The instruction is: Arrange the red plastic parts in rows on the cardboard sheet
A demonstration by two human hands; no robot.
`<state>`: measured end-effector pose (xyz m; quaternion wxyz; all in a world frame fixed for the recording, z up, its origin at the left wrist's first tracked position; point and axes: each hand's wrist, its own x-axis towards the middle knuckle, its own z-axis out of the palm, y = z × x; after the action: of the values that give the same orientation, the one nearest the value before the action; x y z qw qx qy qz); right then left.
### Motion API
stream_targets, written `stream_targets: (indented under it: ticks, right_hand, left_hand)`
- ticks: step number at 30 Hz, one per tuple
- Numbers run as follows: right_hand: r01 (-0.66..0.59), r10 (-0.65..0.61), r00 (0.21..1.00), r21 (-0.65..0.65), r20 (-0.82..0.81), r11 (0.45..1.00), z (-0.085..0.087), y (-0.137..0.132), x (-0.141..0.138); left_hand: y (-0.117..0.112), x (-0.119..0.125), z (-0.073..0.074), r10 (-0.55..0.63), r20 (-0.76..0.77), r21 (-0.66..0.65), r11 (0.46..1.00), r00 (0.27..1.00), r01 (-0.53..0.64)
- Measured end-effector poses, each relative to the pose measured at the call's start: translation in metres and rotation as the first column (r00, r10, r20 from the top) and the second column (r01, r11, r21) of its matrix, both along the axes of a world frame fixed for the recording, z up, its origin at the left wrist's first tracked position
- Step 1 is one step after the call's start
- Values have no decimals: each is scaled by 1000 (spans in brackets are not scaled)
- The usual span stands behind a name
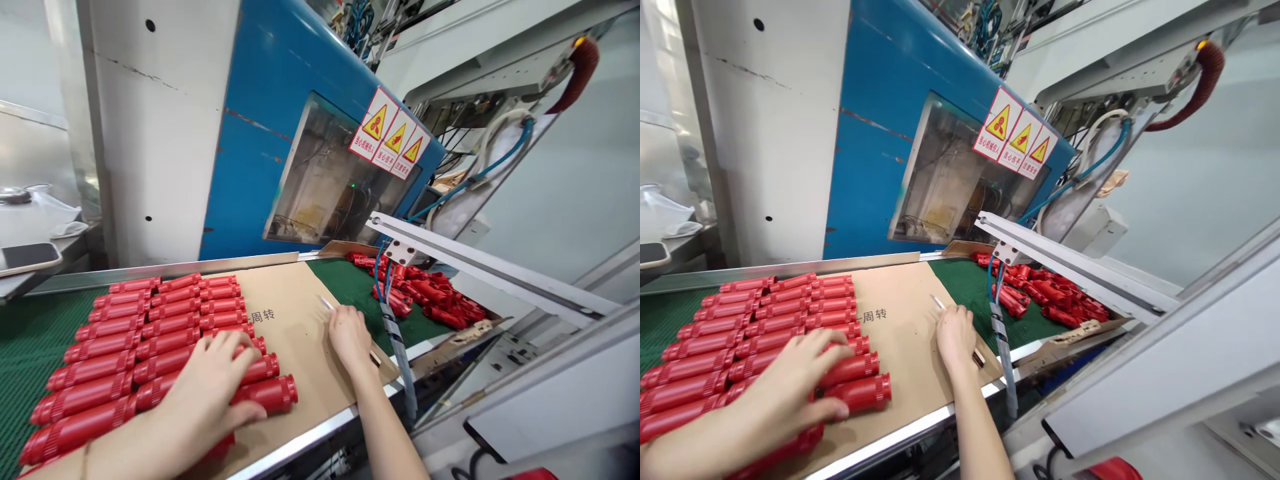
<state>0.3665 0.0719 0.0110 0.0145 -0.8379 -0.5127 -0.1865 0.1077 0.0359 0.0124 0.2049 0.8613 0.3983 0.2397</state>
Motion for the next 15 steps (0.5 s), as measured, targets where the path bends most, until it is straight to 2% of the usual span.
stream_targets:
  ticks: [2, 4, 6, 8, 10, 12, 13, 15]
  right_hand:
    - [43, -43, 999, -1, -19, 999, 5, 5, 5]
    - [71, -74, 995, -52, -70, 996, 9, 12, 11]
    - [75, -91, 988, -127, -125, 989, 10, 20, 14]
    - [65, -91, 984, -167, -153, 984, 8, 29, 16]
    - [49, -77, 984, -172, -163, 984, 3, 36, 17]
    - [42, -68, 984, -157, -167, 987, -1, 42, 20]
    - [39, -63, 984, -147, -168, 988, -3, 44, 23]
    - [12, -33, 985, -124, -171, 992, -7, 48, 29]
  left_hand:
    - [9, -41, 4, 104, 181, -18, 995, 978, -102]
    - [19, -96, 3, 290, 324, -92, 957, 901, -275]
    - [24, -155, -7, 534, 355, -276, 844, 767, -459]
    - [21, -204, -26, 704, 332, -493, 697, 628, -520]
    - [14, -233, -48, 794, 296, -693, 561, 531, -453]
    - [9, -242, -66, 833, 281, -815, 469, 477, -340]
    - [8, -240, -72, 841, 282, -850, 443, 462, -286]
    - [9, -232, -78, 841, 298, -882, 424, 452, -206]
